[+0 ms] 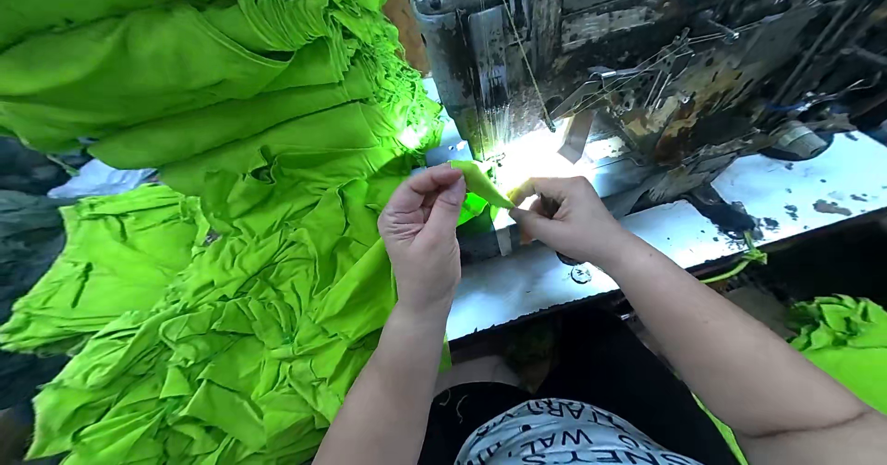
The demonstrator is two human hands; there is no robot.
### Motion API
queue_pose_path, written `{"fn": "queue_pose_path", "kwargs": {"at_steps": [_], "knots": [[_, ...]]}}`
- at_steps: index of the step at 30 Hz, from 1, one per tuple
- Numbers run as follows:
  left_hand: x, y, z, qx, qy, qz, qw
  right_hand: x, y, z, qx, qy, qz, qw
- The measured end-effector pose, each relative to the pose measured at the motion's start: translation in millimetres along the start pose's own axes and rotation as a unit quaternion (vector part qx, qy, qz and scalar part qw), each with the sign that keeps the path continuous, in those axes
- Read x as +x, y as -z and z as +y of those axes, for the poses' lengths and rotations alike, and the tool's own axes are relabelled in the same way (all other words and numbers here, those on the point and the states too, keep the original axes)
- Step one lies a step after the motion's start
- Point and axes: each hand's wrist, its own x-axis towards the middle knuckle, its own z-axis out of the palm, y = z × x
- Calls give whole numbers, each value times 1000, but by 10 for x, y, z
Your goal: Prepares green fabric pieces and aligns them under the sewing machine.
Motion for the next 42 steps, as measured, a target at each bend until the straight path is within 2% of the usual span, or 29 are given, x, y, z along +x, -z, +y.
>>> {"fn": "queue_pose_path", "kwargs": {"at_steps": [2, 4, 5, 7, 9, 10, 11, 13, 15, 17, 20, 23, 27, 32, 35, 38, 40, 42], "knots": [[15, -4, 23, 20, 0, -48, 999, 0, 5, -86, 8, -59, -42, 997], [57, 41, 52, 145, -34, -141, 979, -64, -35, -209, 34, -73, -50, 996], [99, 88, 92, 264, -70, -193, 942, -149, -58, -262, 54, -53, -53, 996], [201, 110, 281, 470, -96, -303, 823, -361, -111, -312, 68, 3, -68, 995], [325, -17, 539, 522, -9, -449, 725, -477, -171, -268, 50, 57, -82, 994], [363, -30, 577, 528, 6, -516, 675, -495, -187, -241, 47, 78, -91, 992], [380, 21, 528, 511, -44, -561, 649, -480, -182, -216, 46, 92, -102, 989], [429, 105, 417, 479, -148, -597, 626, -390, -132, -110, 39, 80, -111, 990], [520, 82, 456, 497, -166, -613, 591, -334, -115, 112, 18, 24, -105, 994], [673, 57, 465, 548, -148, -624, 537, -355, -174, 292, 68, 11, -90, 994], [919, 5, 374, 636, -70, -620, 455, -393, -269, 331, 113, 10, -66, 991], [1076, -10, 293, 678, -45, -607, 412, -326, -284, 304, 99, 3, -51, 994], [1022, -108, 385, 675, -47, -615, 404, -315, -272, 313, 97, 16, -55, 994], [821, -82, 383, 650, -124, -598, 452, -320, -277, 316, 101, 35, -48, 993], [764, -48, 352, 644, -130, -606, 449, -315, -294, 300, 90, 40, -43, 994], [615, 17, 249, 566, -142, -634, 508, -326, -271, 328, 80, 71, -57, 993], [567, 5, 234, 550, -138, -646, 510, -329, -256, 339, 67, 86, -66, 992], [613, 26, 207, 564, -152, -625, 518, -321, -241, 336, 54, 77, -64, 993]]}}
